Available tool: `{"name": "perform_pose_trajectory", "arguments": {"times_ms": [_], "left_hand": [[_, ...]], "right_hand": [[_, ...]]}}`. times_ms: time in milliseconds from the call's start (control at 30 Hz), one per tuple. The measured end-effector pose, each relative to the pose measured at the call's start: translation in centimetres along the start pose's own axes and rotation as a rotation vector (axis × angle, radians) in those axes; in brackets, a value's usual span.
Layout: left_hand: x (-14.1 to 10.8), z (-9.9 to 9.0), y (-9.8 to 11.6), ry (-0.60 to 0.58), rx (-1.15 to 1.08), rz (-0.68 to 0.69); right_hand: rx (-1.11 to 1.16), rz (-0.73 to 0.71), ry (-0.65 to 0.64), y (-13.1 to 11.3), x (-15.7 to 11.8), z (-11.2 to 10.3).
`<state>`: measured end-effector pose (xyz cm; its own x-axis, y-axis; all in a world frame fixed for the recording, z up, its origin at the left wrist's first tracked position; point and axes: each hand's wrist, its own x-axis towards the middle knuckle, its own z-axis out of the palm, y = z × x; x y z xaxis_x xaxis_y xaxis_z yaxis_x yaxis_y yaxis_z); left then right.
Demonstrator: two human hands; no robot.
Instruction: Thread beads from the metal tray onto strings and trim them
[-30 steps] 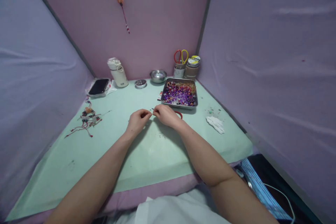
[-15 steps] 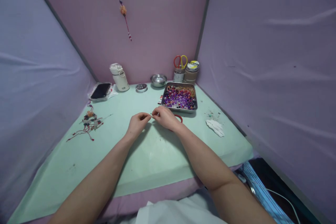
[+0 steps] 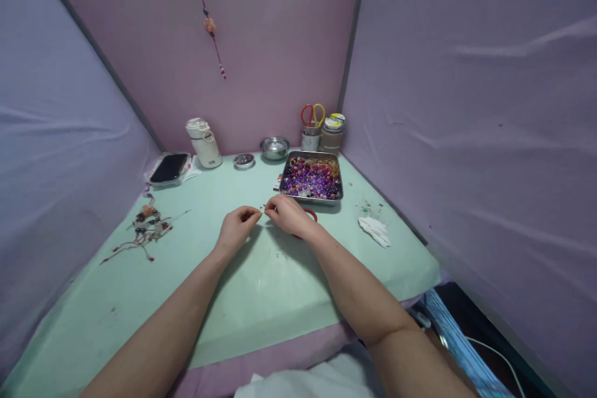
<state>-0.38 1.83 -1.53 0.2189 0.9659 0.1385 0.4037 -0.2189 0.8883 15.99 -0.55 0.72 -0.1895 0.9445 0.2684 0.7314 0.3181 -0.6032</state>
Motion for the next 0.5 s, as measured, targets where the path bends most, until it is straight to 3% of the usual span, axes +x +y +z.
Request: {"name": "perform_pose_trajectory", "arguments": {"times_ms": [167,300,367,500], "left_hand": [[-0.3,0.1,0.4,0.024,0.005,-0.029],[-0.4,0.1,0.6,0.025,-0.007,-0.043],[-0.5,0.0,0.7,0.020,0.011,-0.039],[-0.6,-0.2,0.5,0.011,0.079,-0.057]], "right_hand": [[-0.101,0.015,-0.033,0.2,-0.6,-5.1],[-0.165,0.047,0.059,2.0,1.3,-9.3],[-0.182,0.077,0.077,3.3,3.0,-10.2],[-0.219,0.088,-0.063,5.7,6.6,-9.7]]}}
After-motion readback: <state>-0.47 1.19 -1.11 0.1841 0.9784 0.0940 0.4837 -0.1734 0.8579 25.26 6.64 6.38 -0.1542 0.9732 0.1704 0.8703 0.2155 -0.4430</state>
